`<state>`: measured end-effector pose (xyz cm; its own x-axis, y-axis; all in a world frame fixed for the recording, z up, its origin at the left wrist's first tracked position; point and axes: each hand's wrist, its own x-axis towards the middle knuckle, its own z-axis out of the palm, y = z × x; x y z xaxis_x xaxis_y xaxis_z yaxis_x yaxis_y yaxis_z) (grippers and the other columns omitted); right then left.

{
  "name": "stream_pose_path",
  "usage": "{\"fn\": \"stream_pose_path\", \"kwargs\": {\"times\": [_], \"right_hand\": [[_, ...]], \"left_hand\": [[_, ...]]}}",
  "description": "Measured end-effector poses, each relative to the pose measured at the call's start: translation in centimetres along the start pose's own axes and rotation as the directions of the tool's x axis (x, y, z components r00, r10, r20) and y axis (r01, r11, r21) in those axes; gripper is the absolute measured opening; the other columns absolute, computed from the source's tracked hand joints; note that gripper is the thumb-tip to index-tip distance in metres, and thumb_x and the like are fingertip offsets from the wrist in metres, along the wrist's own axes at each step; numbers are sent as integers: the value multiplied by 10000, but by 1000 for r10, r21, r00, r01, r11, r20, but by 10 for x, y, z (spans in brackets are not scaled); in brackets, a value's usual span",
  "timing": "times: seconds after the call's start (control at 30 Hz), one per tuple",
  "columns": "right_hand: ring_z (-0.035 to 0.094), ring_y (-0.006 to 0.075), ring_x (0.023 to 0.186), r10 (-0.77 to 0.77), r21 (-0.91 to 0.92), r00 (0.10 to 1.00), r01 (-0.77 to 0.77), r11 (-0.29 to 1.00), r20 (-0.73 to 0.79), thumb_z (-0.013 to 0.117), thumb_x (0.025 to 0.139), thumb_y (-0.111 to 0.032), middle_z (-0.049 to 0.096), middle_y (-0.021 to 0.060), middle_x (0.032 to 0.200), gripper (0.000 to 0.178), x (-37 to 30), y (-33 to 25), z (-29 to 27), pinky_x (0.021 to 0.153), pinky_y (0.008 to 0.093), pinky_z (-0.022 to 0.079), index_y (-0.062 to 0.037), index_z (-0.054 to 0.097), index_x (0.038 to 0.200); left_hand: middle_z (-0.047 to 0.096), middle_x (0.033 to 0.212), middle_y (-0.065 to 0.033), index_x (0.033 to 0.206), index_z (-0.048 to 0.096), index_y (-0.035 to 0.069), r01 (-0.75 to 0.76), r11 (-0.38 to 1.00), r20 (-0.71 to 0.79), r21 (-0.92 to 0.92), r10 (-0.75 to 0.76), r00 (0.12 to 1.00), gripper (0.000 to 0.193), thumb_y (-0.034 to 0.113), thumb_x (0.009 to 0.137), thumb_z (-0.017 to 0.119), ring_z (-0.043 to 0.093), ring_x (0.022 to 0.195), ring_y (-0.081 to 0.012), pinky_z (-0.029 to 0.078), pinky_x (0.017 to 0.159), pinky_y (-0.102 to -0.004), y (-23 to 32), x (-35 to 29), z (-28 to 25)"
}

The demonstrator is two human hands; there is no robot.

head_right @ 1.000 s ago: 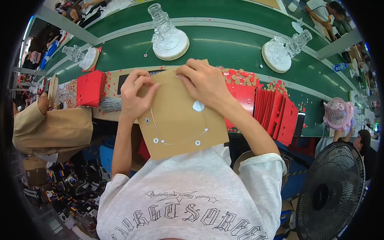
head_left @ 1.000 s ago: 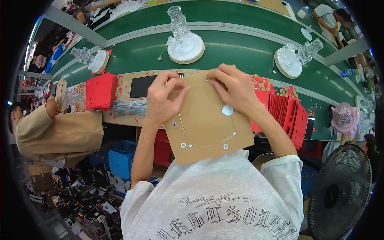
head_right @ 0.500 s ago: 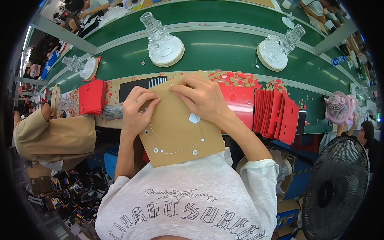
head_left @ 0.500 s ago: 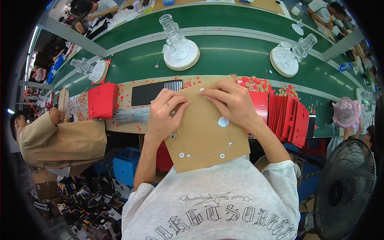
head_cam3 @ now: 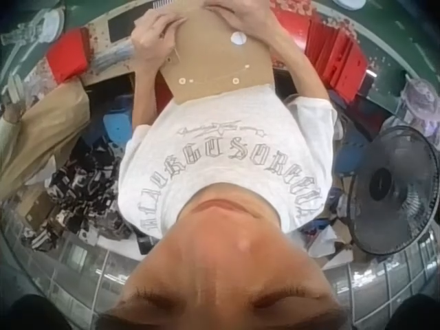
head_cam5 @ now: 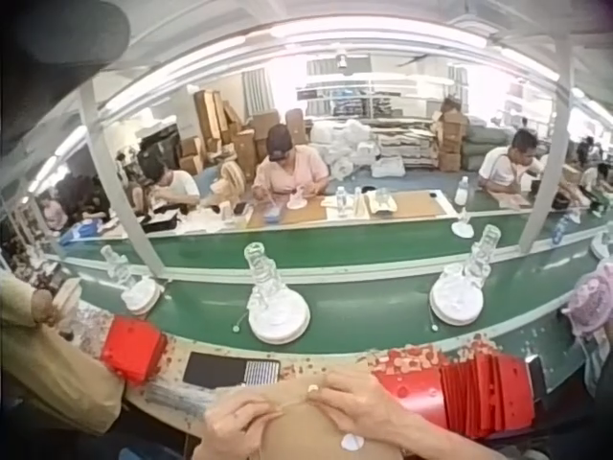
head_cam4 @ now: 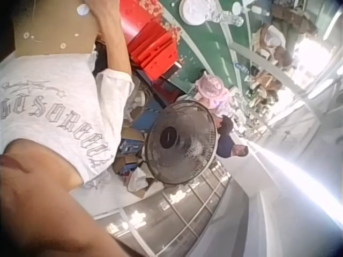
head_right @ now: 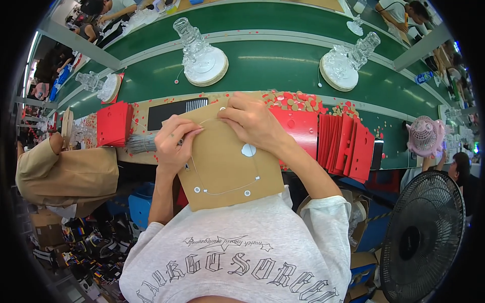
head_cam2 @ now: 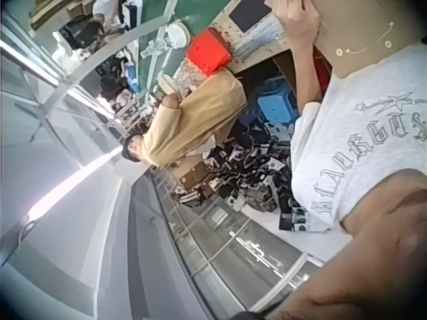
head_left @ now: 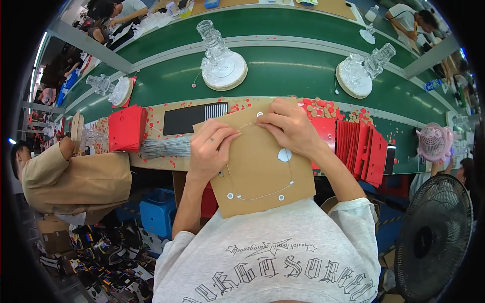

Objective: Assembling components onto a square template as part of a light fixture manufacturing process.

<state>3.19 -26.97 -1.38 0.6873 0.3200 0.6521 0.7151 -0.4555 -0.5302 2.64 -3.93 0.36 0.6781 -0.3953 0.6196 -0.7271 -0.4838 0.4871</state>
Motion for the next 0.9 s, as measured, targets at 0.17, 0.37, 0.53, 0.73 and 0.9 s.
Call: {"fn": "stream_pose_path", "kwargs": {"times": [0.17,0.37,0.53,0.73,0.9], "right_hand": [[601,206,738,-113,-206,993,117,972,32,749,688,20,568,54,766,280,-4,-6,-7,594,349,508,-53,756,959],[589,168,746,-132,-305,990,143,941,58,722,693,12,571,13,780,313,-9,-9,0,533,303,518,-75,768,991],[597,172,746,-107,-177,993,114,977,52,734,714,6,597,16,803,293,-6,-2,-5,563,309,524,-74,767,994],[623,193,723,-1,-12,1000,1,1000,2,795,753,-43,643,39,809,234,-5,6,-3,626,348,532,-74,776,985],[644,195,713,-31,-11,1000,31,999,1,822,720,-47,679,30,811,187,-2,5,-4,603,325,534,-87,785,899]], "left_hand": [[677,816,-94,841,694,-5,-1,1000,-6,14,1,1000,158,-75,723,773,647,735,-266,521,638,-350,2,3,6],[694,826,-95,913,742,10,-30,999,22,29,29,999,196,-63,736,782,658,703,-243,519,605,-330,3,7,12],[653,813,-88,915,713,5,-13,999,26,40,12,1000,178,-39,755,779,649,743,-269,532,642,-365,9,12,19],[659,846,-97,869,691,4,82,997,66,-12,-81,995,120,-20,778,766,658,788,-283,538,681,-384,8,18,19],[682,828,-114,859,704,-14,151,983,115,-102,-140,984,127,-44,758,776,655,706,-255,536,611,-336,5,20,14]]}}
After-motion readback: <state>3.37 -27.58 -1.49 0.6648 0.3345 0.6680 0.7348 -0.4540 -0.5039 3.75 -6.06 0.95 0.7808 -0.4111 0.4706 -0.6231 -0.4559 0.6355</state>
